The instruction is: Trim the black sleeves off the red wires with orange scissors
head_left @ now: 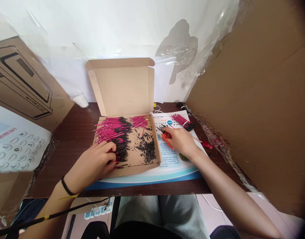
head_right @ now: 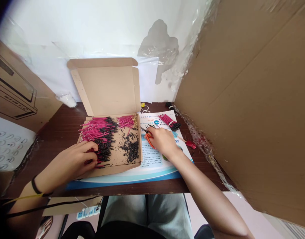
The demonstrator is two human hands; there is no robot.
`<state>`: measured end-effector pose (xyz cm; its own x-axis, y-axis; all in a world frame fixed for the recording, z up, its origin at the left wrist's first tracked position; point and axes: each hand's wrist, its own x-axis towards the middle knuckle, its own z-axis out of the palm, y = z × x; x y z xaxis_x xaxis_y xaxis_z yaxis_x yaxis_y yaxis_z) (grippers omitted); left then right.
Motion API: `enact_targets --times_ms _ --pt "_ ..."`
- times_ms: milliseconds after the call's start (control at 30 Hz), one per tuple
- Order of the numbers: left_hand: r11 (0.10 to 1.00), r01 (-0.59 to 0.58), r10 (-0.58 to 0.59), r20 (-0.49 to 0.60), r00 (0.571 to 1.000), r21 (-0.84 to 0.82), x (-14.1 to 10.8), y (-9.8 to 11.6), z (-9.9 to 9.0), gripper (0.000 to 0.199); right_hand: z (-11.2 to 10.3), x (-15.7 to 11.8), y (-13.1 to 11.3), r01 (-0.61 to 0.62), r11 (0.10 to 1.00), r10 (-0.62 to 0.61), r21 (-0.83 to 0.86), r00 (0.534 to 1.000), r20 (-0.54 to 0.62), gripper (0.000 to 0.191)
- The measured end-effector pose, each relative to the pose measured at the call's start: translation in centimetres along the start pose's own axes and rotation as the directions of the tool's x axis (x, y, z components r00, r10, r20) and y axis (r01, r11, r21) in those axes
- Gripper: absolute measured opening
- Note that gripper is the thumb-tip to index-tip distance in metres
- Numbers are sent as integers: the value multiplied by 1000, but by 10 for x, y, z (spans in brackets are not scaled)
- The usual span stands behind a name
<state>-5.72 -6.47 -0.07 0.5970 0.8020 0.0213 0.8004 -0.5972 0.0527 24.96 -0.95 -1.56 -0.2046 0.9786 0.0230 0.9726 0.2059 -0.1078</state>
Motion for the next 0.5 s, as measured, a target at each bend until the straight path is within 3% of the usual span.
enact_targets --times_ms 300,400,500 --pt "999 -29 28 -32 999 -32 14 14 6 21 1 -1 0 13 1000 -13 -16 1000 3 27" --pt "969 -77 62 -72 995 -233 20 10 2 19 1 -1 0 27 1000 -27 -12 1000 8 27" --pt "858 -103 22 -166 986 -503 34 8 -6 13 2 0 0 29 1000 -29 -8 999 15 27"
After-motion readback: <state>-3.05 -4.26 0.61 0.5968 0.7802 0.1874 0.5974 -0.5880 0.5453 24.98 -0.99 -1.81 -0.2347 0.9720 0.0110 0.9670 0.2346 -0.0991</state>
